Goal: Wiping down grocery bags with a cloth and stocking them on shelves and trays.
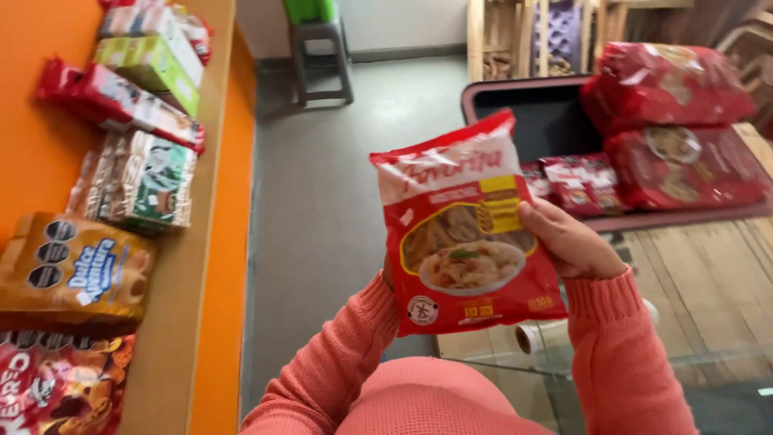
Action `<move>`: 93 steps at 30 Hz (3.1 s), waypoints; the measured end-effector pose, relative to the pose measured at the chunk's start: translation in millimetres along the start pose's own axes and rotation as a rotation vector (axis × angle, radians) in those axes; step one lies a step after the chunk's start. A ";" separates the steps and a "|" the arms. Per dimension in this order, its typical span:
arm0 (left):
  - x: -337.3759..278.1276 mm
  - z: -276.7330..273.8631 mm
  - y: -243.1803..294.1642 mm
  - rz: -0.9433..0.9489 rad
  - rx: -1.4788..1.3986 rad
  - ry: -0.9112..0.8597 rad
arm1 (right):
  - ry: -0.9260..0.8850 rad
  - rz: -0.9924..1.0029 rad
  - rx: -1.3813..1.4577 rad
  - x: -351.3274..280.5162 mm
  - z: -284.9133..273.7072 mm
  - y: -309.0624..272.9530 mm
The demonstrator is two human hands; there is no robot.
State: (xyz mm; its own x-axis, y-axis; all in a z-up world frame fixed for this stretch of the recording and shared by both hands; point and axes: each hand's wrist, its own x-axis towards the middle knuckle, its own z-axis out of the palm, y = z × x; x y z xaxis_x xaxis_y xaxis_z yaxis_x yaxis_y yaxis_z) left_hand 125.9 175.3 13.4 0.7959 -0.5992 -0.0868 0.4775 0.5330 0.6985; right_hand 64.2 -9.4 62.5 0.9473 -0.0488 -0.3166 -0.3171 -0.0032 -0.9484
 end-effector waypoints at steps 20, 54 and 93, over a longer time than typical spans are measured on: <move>168.9 -162.4 211.6 -0.038 0.215 0.141 | 0.213 -0.044 0.458 290.8 119.5 -62.6; 603.6 -422.4 490.3 0.216 0.598 0.962 | -0.762 -0.093 0.032 979.3 152.5 -241.3; 634.8 -686.8 645.1 -0.027 2.531 1.340 | -0.582 -0.107 0.306 1144.8 422.6 -94.5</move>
State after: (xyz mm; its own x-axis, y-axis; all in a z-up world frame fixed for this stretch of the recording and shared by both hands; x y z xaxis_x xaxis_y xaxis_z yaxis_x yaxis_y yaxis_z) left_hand 1194.8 548.9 -78.9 0.8939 0.1757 0.4124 0.3065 -0.9109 -0.2762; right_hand 1197.8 357.1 -218.1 0.8699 0.4834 -0.0979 -0.2743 0.3093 -0.9105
